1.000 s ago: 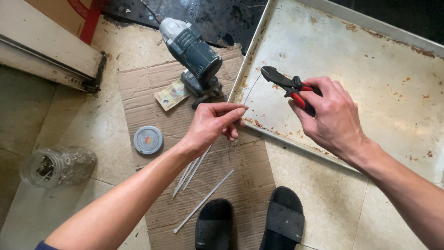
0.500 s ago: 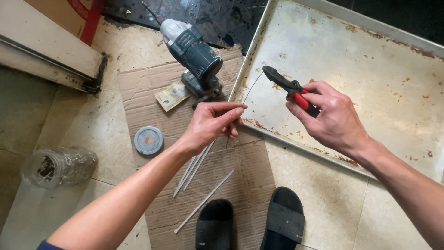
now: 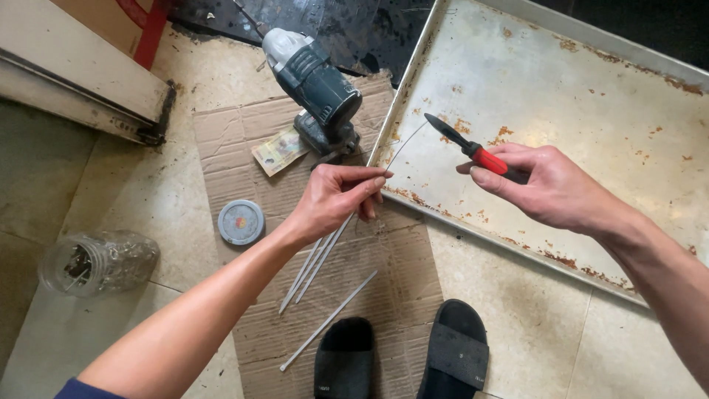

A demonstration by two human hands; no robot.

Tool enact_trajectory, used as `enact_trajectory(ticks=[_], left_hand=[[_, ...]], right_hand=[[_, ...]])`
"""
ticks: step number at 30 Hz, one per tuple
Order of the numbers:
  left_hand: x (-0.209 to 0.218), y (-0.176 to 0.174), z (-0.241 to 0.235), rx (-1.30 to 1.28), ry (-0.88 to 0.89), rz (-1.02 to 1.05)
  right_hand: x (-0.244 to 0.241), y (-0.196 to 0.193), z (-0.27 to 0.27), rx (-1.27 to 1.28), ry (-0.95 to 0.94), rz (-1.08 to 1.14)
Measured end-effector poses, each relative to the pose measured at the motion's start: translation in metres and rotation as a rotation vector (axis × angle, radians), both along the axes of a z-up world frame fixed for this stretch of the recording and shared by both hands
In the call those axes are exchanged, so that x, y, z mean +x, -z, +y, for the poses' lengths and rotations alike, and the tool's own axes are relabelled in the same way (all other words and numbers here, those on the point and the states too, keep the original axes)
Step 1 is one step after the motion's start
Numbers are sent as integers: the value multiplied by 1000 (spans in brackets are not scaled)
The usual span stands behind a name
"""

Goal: Repairing a metal baking tray by drilling holes and securing the edges with wire

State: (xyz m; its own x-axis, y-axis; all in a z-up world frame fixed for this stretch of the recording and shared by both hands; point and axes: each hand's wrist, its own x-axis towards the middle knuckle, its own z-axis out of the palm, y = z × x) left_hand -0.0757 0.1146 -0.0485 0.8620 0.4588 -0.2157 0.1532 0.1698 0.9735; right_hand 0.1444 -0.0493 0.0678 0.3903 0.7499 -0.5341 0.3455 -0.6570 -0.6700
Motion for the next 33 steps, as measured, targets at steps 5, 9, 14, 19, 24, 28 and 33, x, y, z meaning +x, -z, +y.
enact_trajectory(ticks=[5, 9, 14, 19, 24, 28, 33], left_hand=[[-4, -3, 3, -326, -120, 71], [0, 9, -1, -366, -197, -48], [5, 0, -5, -536, -194, 20], [5, -7, -2, -538, -138, 62], [7, -15, -1, -508, -26, 60], [5, -17, 0, -540, 7, 36], [2, -14, 2, -572, 19, 48]], right_hand=[[-18, 39, -15, -158, 15, 15], [-54, 162, -76, -111, -306, -102], [-74, 214, -92, 105, -696, -403], [-49, 116, -23, 526, -400, -536], [-39, 60, 23, 907, -404, -646], [-34, 55, 33, 904, -548, -649], [-32, 51, 38, 895, -599, -625]])
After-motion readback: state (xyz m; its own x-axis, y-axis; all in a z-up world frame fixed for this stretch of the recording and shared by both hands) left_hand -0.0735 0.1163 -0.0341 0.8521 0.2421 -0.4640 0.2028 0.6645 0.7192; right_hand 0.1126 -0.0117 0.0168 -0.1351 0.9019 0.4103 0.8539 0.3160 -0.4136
